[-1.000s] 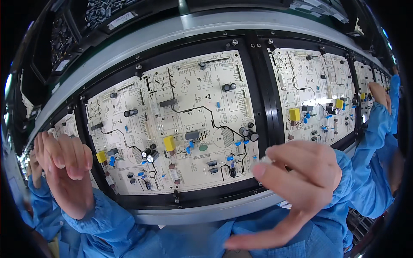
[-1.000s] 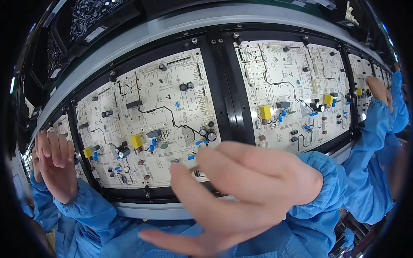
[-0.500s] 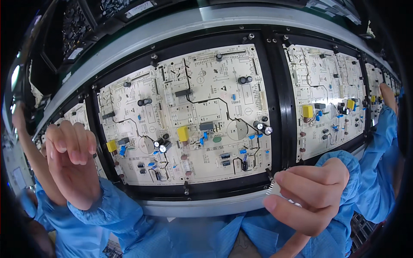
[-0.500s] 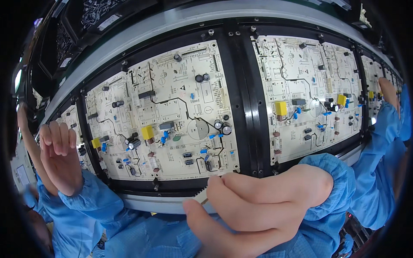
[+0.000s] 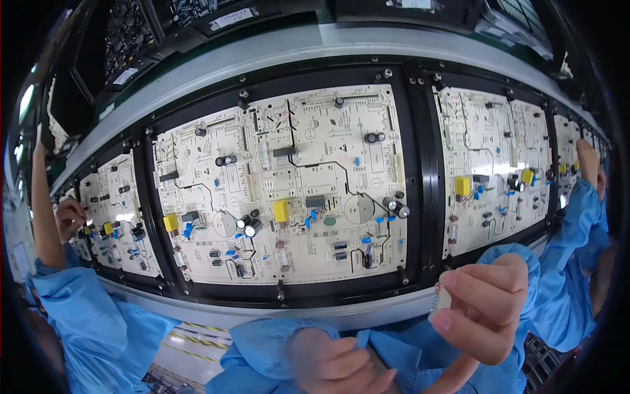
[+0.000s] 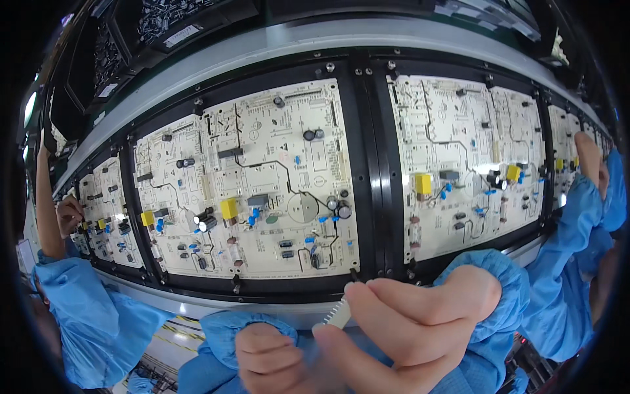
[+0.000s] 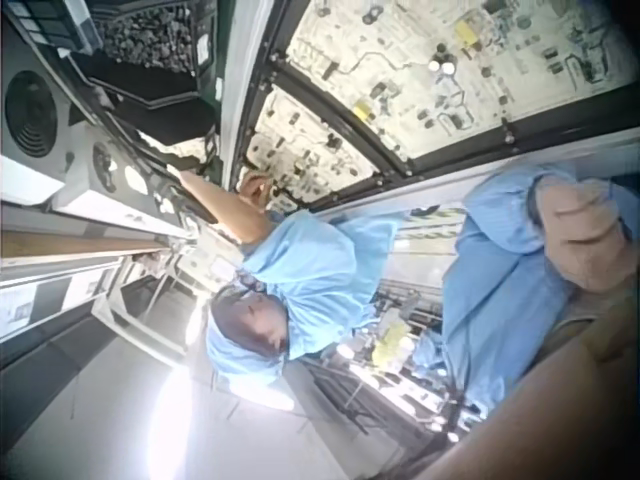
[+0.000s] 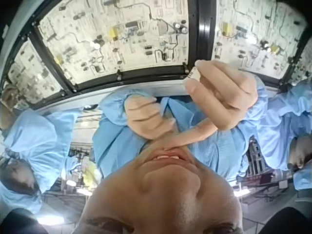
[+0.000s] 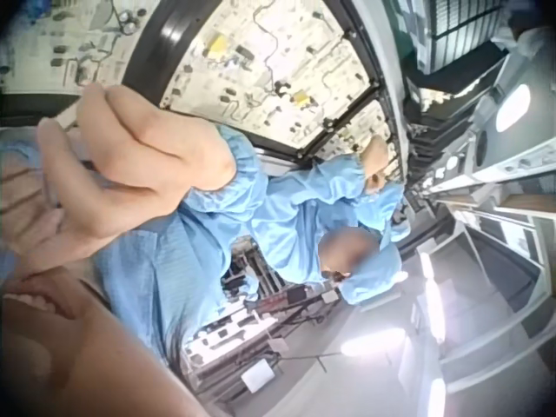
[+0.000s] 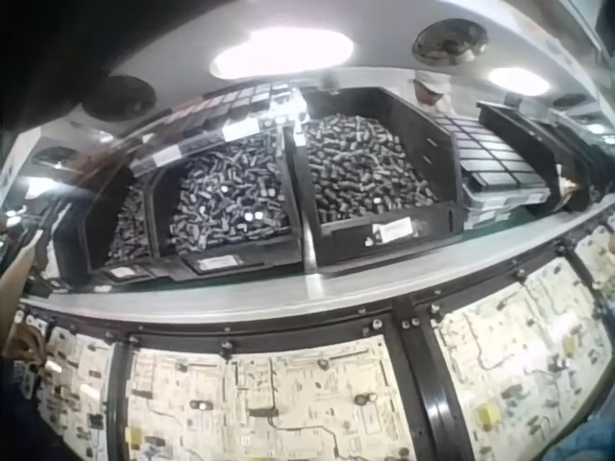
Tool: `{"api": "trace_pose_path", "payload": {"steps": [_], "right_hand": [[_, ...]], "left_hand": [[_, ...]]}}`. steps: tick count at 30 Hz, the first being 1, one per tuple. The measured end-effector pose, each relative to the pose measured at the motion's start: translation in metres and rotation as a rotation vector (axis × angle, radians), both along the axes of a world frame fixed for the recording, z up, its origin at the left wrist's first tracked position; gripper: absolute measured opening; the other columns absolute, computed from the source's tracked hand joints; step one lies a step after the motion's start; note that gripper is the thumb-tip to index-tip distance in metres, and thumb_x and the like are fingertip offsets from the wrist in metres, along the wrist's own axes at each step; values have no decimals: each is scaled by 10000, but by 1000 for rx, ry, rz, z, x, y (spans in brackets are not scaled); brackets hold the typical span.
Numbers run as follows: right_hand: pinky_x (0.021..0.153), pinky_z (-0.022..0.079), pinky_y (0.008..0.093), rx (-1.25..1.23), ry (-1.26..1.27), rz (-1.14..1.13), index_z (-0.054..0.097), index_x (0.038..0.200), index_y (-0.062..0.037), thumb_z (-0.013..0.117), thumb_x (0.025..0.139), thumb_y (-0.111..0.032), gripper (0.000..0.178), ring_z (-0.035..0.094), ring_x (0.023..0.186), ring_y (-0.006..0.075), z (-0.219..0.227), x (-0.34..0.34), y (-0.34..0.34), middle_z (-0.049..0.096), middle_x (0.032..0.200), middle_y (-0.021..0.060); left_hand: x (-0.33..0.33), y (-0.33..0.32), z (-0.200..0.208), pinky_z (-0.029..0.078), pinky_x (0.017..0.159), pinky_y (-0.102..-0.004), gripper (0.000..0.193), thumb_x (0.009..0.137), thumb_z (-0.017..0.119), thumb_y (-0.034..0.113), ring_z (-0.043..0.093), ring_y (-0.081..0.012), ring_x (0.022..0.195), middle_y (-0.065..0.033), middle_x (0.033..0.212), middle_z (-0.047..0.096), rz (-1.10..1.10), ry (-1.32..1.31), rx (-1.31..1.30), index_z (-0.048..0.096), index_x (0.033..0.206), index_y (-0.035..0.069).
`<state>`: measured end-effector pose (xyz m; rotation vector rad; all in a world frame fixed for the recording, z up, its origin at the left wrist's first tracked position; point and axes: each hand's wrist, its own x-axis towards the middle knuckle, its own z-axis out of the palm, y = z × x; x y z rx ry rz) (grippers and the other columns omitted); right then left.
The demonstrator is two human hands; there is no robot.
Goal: Manually placing and securing small electronic components onto printed circuit boards on a moving assembly line.
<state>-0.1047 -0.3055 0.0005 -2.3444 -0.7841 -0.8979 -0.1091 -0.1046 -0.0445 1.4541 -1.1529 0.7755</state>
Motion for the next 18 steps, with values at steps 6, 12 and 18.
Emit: {"api": "trace_pose_path", "payload": {"steps": [6,12,18], "right_hand": [[810,523,455,-147,-23,234,446,1375,-151,617,915,-193,492,632,885,376,-2,10,-34,619,1217,133],[649,441,353,107,225,-397,464,1032,-126,570,761,-635,586,535,680,265,0,-3,2,594,887,153],[652,439,362,72,270,-318,482,1052,-121,547,750,-685,643,535,704,276,-1,-5,-9,590,917,166]], "left_hand": [[11,-6,8,403,578,-269,90,776,577,155,493,-134,561,-1,681,518,-274,4,286,651,780,103],[24,-13,9,409,551,-253,76,760,584,93,487,-124,535,-4,637,506,-230,5,297,660,757,92],[-2,-1,3,399,491,-236,80,748,622,31,486,-118,494,-3,585,488,-154,80,256,619,675,64]]}}
